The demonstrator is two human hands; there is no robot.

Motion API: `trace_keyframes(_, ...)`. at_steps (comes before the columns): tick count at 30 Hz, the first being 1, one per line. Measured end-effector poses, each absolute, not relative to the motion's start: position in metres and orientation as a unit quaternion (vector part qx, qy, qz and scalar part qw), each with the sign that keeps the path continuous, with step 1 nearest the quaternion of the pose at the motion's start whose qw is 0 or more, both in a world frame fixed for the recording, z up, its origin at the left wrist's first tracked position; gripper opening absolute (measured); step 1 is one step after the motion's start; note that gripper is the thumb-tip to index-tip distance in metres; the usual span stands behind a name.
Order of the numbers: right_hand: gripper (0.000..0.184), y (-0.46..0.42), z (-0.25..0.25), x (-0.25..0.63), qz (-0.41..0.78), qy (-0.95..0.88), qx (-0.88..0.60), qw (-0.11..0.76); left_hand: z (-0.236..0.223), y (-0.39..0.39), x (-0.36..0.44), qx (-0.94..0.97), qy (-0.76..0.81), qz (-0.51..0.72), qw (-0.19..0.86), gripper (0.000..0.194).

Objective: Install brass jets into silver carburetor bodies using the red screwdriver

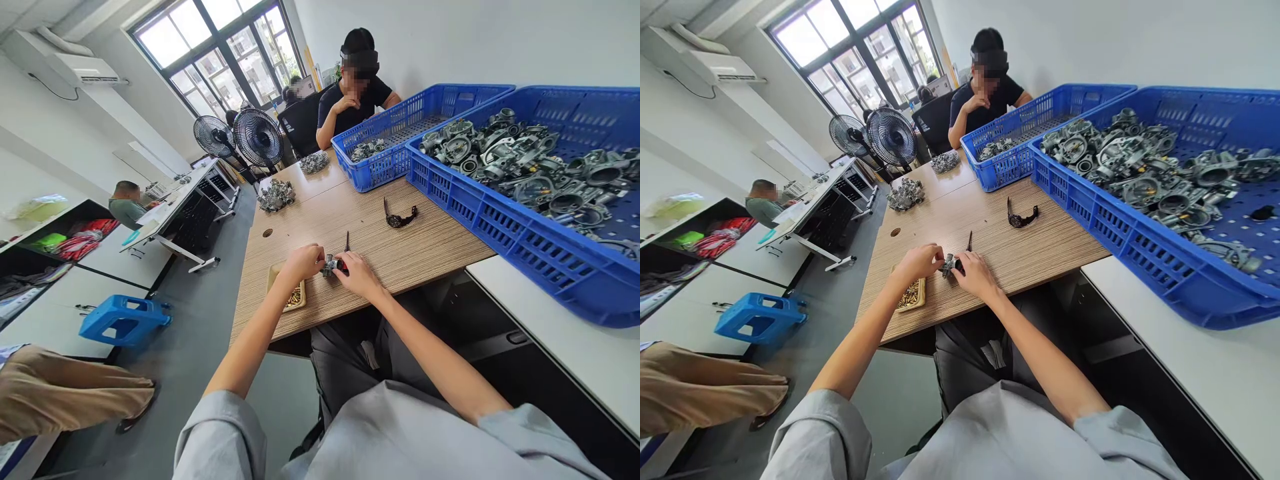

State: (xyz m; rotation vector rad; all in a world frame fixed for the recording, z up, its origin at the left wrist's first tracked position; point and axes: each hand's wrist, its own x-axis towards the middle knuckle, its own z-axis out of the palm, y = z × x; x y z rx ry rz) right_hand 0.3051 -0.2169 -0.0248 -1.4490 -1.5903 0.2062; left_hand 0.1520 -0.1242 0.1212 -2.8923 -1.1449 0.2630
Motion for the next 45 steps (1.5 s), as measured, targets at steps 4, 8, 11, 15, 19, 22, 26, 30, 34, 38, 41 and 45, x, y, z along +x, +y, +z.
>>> trace_keyframes(4, 0.030, -0.217, -0.024, 0.305, 0.087, -0.649, -0.592, 0.471, 0.121, -0.124, 0.152, -0.925, -0.369, 0.083, 0.009, 0.015)
trace_keyframes(8, 0.030, -0.217, -0.024, 0.306, 0.089, -0.649, -0.592, 0.470, 0.120, -0.123, 0.152, -0.930, -0.359, 0.082, 0.005, 0.013)
trace_keyframes(11, 0.029, -0.217, -0.025, 0.306, 0.088, -0.649, -0.591, 0.471, 0.118, -0.122, 0.151, -0.929, -0.363, 0.076, 0.003, 0.014)
trace_keyframes(15, 0.029, -0.217, -0.025, 0.305, 0.088, -0.649, -0.590, 0.472, 0.117, -0.119, 0.150, -0.932, -0.355, 0.075, -0.004, 0.013)
trace_keyframes(19, 0.029, -0.217, -0.024, 0.305, 0.088, -0.649, -0.593, 0.469, 0.117, -0.116, 0.149, -0.929, -0.361, 0.082, -0.006, 0.015)
trace_keyframes(22, 0.028, -0.217, -0.023, 0.305, 0.087, -0.648, -0.594, 0.468, 0.117, -0.114, 0.149, -0.930, -0.357, 0.085, -0.009, 0.013)
trace_keyframes(26, 0.029, -0.218, -0.022, 0.305, 0.089, -0.649, -0.591, 0.471, 0.118, -0.116, 0.150, -0.928, -0.364, 0.079, 0.001, 0.018)
trace_keyframes(30, 0.028, -0.218, -0.021, 0.304, 0.090, -0.647, -0.594, 0.470, 0.120, -0.118, 0.150, -0.929, -0.362, 0.081, 0.002, 0.015)
trace_keyframes(34, 0.028, -0.219, -0.021, 0.305, 0.090, -0.647, -0.596, 0.466, 0.121, -0.118, 0.151, -0.925, -0.370, 0.085, 0.006, 0.019)
trace_keyframes(38, 0.027, -0.219, -0.020, 0.305, 0.090, -0.647, -0.597, 0.467, 0.121, -0.118, 0.153, -0.925, -0.370, 0.089, 0.004, 0.016)
trace_keyframes(41, 0.028, -0.219, -0.020, 0.304, 0.090, -0.646, -0.597, 0.467, 0.121, -0.118, 0.154, -0.922, -0.377, 0.089, 0.004, 0.019)
trace_keyframes(45, 0.029, -0.219, -0.021, 0.305, 0.090, -0.648, -0.595, 0.466, 0.120, -0.118, 0.154, -0.923, -0.375, 0.090, -0.001, 0.018)
